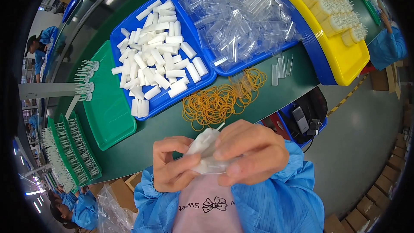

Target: The person assembles components by mounting white foam cylinders onto plastic pin bases, sliding clear plastic sleeves over the cylinders, securing the bundles with rubber bands, and placing the completed units onto a tray.

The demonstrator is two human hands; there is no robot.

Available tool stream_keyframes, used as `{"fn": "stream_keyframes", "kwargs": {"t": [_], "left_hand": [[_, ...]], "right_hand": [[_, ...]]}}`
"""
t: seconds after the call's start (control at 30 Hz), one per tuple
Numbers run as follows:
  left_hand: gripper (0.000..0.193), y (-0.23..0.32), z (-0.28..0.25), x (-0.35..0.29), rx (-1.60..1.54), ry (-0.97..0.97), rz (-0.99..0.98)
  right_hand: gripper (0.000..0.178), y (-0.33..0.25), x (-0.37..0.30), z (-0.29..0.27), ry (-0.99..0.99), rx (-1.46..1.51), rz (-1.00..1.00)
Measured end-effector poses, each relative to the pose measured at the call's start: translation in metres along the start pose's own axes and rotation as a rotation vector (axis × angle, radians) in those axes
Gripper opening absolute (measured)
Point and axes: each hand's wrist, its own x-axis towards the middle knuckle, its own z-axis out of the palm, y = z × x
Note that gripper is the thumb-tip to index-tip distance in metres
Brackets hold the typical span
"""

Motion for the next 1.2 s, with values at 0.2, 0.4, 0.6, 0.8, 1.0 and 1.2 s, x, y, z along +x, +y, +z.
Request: {"fn": "stream_keyframes", "kwargs": {"t": [0.2,0.4,0.6,0.8,1.0,1.2], "left_hand": [[0.044,0.002,-0.001,0.001,0.021,-0.067,-0.057],[0.049,0.0,-0.003,0.002,0.354,-0.034,0.12],[0.047,0.011,-0.006,0.005,0.605,-0.085,0.176],[0.048,0.009,-0.003,-0.001,0.437,-0.016,0.056],[0.051,0.006,-0.008,-0.007,0.111,0.005,-0.2],[0.05,-0.025,-0.009,-0.012,-0.49,0.28,-0.425]], "right_hand": [[0.035,-0.004,0.001,0.001,-0.006,-0.004,-0.009],[0.035,-0.006,0.0,0.0,-0.006,-0.052,0.069],[0.035,-0.005,0.001,-0.001,0.005,-0.041,0.097],[0.039,-0.005,-0.001,-0.006,0.006,-0.025,0.189],[0.038,-0.004,0.01,-0.019,-0.092,-0.244,0.426],[0.028,-0.005,0.027,-0.029,-0.257,-0.544,0.355]]}}
